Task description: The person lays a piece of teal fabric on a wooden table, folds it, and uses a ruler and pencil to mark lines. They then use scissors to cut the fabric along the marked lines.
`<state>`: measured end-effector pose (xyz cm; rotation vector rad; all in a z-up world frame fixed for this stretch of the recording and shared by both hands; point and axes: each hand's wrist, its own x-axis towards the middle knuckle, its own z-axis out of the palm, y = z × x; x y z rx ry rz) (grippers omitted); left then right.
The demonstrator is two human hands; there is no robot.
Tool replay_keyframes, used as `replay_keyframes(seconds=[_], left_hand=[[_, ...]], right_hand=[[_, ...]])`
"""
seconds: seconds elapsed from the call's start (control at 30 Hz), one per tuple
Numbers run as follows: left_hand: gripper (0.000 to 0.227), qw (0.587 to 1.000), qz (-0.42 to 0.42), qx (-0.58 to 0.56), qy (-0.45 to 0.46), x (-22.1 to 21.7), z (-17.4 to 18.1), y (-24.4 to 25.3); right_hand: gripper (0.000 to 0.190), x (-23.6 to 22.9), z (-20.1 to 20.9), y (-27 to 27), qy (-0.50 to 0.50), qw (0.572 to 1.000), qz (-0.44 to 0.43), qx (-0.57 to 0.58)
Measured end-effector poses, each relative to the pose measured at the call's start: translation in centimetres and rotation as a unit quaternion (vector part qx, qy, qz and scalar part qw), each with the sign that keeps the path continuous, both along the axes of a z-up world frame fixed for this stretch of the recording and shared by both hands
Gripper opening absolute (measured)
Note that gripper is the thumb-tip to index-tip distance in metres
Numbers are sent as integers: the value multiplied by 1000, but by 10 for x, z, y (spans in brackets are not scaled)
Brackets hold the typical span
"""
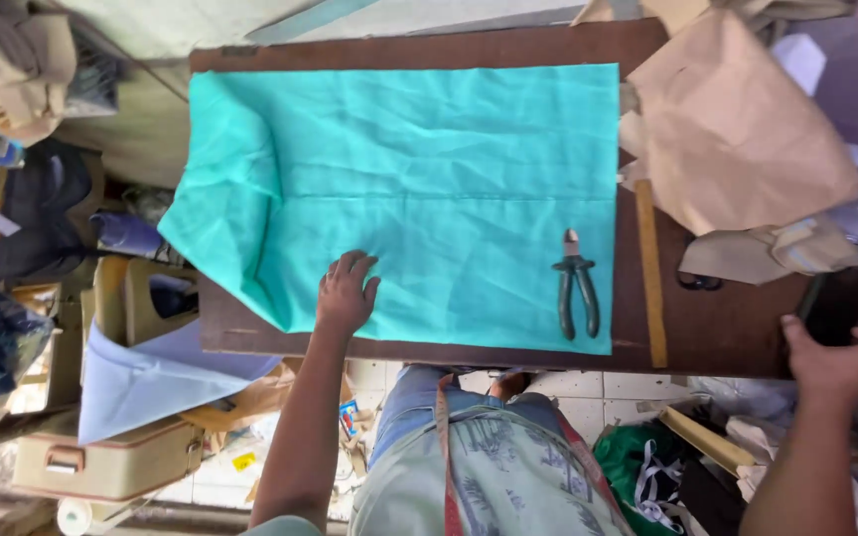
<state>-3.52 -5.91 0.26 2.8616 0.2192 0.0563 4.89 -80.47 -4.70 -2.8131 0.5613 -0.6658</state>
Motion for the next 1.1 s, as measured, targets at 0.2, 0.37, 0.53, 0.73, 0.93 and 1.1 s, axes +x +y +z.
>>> replay_keyframes(seconds=[0.2, 0.37, 0.53, 0.73, 0.93, 1.1], left_hand=[[32, 992, -74, -96, -38, 5, 0, 37], [38, 993, -59, -103, -1, 4, 2, 41], [34, 997, -48, -56, 26, 4, -8, 47], [36, 996, -79, -50, 8, 2, -4, 52], [40, 993, -95, -62, -16, -1, -6, 56], [38, 993, -73, -89, -22, -8, -2, 43]], right_hand=[[60, -63, 43, 95, -99, 954, -9, 283], [66, -129, 125, 363, 24, 951, 181, 249], [71, -100, 55, 524, -77, 928, 263, 253], [70, -78, 45, 573, -48, 958, 218, 179], [31, -36, 43, 418, -110, 982, 151, -2], [41, 11, 125, 308, -56, 934, 353, 27]])
